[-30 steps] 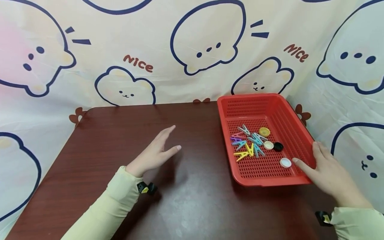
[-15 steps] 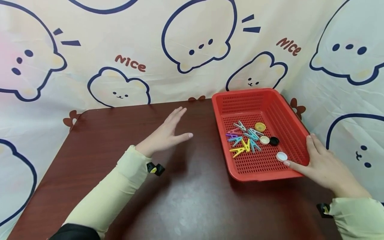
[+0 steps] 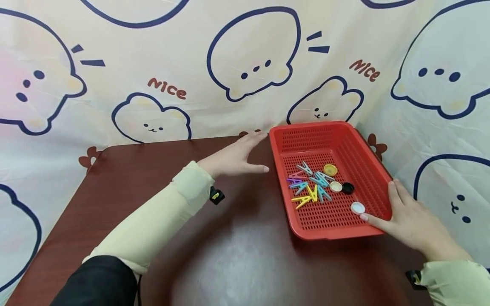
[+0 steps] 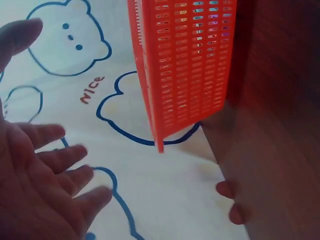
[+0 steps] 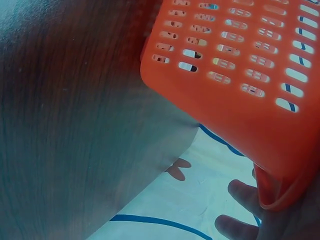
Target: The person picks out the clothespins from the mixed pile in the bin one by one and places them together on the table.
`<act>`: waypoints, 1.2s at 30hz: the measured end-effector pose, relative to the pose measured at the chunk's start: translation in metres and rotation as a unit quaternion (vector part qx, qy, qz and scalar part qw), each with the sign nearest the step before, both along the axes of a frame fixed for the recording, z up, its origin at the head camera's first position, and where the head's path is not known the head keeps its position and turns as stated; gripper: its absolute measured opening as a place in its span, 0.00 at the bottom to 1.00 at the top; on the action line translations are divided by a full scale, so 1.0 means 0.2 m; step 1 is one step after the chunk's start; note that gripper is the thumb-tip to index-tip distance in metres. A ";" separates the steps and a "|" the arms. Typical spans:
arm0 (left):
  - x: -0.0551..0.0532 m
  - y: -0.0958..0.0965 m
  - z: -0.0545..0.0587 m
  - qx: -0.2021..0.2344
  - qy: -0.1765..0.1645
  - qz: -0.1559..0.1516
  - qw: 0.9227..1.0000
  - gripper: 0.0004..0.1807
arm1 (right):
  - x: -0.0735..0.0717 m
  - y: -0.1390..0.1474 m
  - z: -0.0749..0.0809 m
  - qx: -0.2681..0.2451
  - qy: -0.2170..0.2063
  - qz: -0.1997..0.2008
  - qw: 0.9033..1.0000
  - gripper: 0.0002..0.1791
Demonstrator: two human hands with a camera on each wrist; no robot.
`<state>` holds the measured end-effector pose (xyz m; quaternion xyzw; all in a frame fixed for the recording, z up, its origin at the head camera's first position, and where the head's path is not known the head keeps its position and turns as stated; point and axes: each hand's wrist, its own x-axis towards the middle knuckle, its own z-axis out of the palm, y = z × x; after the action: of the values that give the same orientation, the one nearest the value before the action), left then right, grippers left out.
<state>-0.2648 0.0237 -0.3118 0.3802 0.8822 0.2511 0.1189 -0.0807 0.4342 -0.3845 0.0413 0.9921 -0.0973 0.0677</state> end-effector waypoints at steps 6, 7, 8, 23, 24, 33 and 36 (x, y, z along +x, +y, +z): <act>-0.02 0.17 0.09 -0.059 0.006 -0.033 0.998 0.43 | 0.00 -0.01 0.00 -0.015 -0.006 -0.016 1.000 0.71; -0.03 0.21 0.10 -0.069 0.005 -0.039 0.997 0.43 | 0.00 -0.01 0.00 -0.017 -0.007 -0.019 1.000 0.71; -0.03 0.24 0.11 -0.081 0.005 -0.046 0.996 0.43 | 0.00 -0.01 0.00 -0.021 -0.008 -0.022 1.000 0.72; -0.07 0.67 0.12 -0.151 -0.002 -0.097 0.984 0.37 | -0.01 0.00 0.03 -0.010 0.006 -0.006 1.000 0.72; -0.07 0.68 0.12 -0.153 -0.005 -0.099 0.983 0.36 | -0.02 0.01 0.03 -0.010 0.008 -0.004 1.000 0.72; -0.11 0.83 0.10 -0.193 0.041 -0.123 0.973 0.22 | -0.01 0.01 0.02 -0.023 0.000 -0.005 1.000 0.71; -0.12 0.87 0.07 -0.205 0.047 -0.123 0.970 0.20 | -0.01 0.01 0.02 -0.025 0.000 -0.005 1.000 0.72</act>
<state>-0.2881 0.1972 -0.2975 0.4647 0.8658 0.0299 0.1830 -0.0819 0.4357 -0.3809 0.0441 0.9891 -0.1225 0.0687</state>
